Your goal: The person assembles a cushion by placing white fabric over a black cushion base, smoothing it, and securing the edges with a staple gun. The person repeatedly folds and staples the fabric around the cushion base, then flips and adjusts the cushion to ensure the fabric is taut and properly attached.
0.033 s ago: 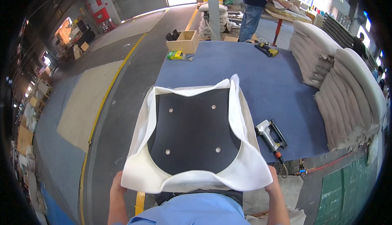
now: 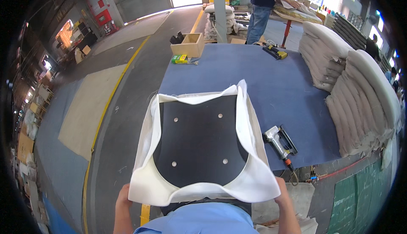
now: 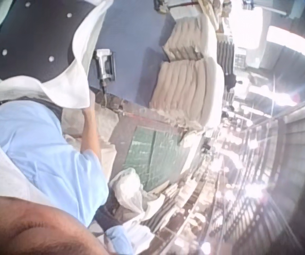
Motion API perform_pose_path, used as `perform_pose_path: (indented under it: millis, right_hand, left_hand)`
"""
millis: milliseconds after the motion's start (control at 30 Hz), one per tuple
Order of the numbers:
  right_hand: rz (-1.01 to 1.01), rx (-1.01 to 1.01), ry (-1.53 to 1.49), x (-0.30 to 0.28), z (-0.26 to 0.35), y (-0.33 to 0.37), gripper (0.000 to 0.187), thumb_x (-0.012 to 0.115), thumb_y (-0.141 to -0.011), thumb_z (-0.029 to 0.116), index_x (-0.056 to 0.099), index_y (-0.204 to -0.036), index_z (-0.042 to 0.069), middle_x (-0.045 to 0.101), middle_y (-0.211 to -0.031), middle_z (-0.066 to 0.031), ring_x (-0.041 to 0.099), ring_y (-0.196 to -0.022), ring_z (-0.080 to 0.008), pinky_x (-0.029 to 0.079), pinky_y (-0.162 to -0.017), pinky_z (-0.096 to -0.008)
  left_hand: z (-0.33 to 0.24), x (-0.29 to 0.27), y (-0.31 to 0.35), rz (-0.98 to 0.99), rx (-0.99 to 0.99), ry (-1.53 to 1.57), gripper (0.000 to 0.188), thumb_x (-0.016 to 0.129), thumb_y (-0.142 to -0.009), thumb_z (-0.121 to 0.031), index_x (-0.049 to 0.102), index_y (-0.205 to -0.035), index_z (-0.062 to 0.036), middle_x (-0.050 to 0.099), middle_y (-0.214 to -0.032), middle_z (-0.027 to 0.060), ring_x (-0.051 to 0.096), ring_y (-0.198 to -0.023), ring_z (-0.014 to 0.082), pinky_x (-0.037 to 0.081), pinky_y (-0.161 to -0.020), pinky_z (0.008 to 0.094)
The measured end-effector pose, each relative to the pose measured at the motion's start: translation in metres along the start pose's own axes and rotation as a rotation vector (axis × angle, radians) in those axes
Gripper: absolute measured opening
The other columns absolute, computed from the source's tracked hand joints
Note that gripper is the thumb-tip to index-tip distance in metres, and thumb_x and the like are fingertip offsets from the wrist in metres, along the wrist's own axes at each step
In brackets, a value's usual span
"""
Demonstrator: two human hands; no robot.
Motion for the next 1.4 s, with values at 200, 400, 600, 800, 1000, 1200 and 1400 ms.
perform_pose_path:
  millis: [200, 400, 600, 800, 1000, 1200, 1400]
  right_hand:
    - [-0.218, 0.065, 0.229, -0.057, 0.016, -0.010, 0.016, 0.071, -0.095, 0.004, 0.073, -0.109, -0.003, 0.070, -0.082, -0.0015, 0.064, -0.068, -0.0103, 0.053, -0.065, -0.0264]
    - [-0.120, -0.289, -0.032, 0.032, 0.109, -0.123, 0.023, 0.068, -0.100, 0.006, 0.068, -0.122, -0.001, 0.069, -0.093, -0.0036, 0.066, -0.081, -0.0110, 0.057, -0.075, -0.0284]
    - [-0.420, -0.630, 0.267, 0.110, 0.178, -0.249, 0.071, 0.080, -0.089, 0.014, 0.050, -0.150, -0.003, 0.064, -0.135, -0.0246, 0.063, -0.127, -0.0372, 0.048, -0.111, -0.0451]
    - [-0.497, -0.446, 0.452, 0.142, 0.184, -0.307, 0.089, 0.082, -0.085, 0.011, 0.035, -0.158, -0.004, 0.052, -0.149, -0.0293, 0.049, -0.140, -0.0463, 0.039, -0.119, -0.0496]
    - [-0.603, -0.442, 0.279, 0.124, 0.156, -0.332, 0.052, 0.073, -0.091, 0.013, 0.057, -0.138, -0.005, 0.063, -0.134, -0.0257, 0.059, -0.126, -0.0443, 0.046, -0.110, -0.0502]
    - [-0.664, -0.394, 0.234, 0.121, 0.150, -0.338, 0.031, 0.069, -0.094, 0.012, 0.070, -0.123, 0.001, 0.068, -0.115, -0.0212, 0.065, -0.110, -0.0409, 0.050, -0.100, -0.0488]
    - [-0.706, -0.305, 0.196, 0.111, 0.144, -0.349, 0.027, 0.068, -0.099, 0.016, 0.075, -0.121, 0.002, 0.068, -0.115, -0.0204, 0.067, -0.108, -0.0392, 0.052, -0.097, -0.0465]
  left_hand:
    - [-0.047, -0.024, -0.009, -0.205, 0.111, -0.414, 0.018, 0.070, -0.100, -0.014, 0.078, -0.113, -0.0039, 0.073, -0.083, 0.0033, 0.066, -0.074, 0.0135, 0.054, -0.068, 0.0306]
    - [-0.201, 0.066, -0.042, -0.259, 0.619, -0.315, 0.022, 0.063, -0.107, -0.014, 0.073, -0.122, -0.0017, 0.075, -0.104, 0.0067, 0.071, -0.095, 0.0145, 0.058, -0.083, 0.0315]
    - [-0.275, 0.367, -0.070, 0.437, 0.874, -0.382, 0.030, 0.070, -0.104, -0.020, 0.072, -0.129, -0.0047, 0.076, -0.106, 0.0061, 0.070, -0.097, 0.0138, 0.056, -0.087, 0.0297]
    - [-0.305, 0.477, -0.100, 0.328, 0.988, -0.782, 0.046, 0.072, -0.100, -0.021, 0.063, -0.141, -0.0042, 0.072, -0.129, 0.0201, 0.069, -0.120, 0.0326, 0.054, -0.104, 0.0429]
    - [-0.307, 0.532, -0.164, 0.225, 0.969, -0.996, 0.049, 0.075, -0.094, -0.023, 0.065, -0.138, -0.0038, 0.070, -0.130, 0.0214, 0.065, -0.124, 0.0403, 0.051, -0.107, 0.0490]
    - [-0.303, 0.571, -0.212, 0.271, 0.962, -1.157, 0.034, 0.075, -0.093, -0.024, 0.076, -0.121, -0.0045, 0.072, -0.119, 0.0214, 0.067, -0.117, 0.0416, 0.052, -0.103, 0.0499]
    - [-0.297, 0.582, -0.223, 0.209, 1.052, -0.987, 0.025, 0.073, -0.092, -0.025, 0.081, -0.108, -0.0077, 0.071, -0.105, 0.0190, 0.067, -0.107, 0.0411, 0.053, -0.096, 0.0509]
Point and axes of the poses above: each hand's wrist, its own y-axis away from the middle knuckle, its own x-axis out of the palm, z = x × y, the point moved 8 cm from there along -y, towards the middle knuckle
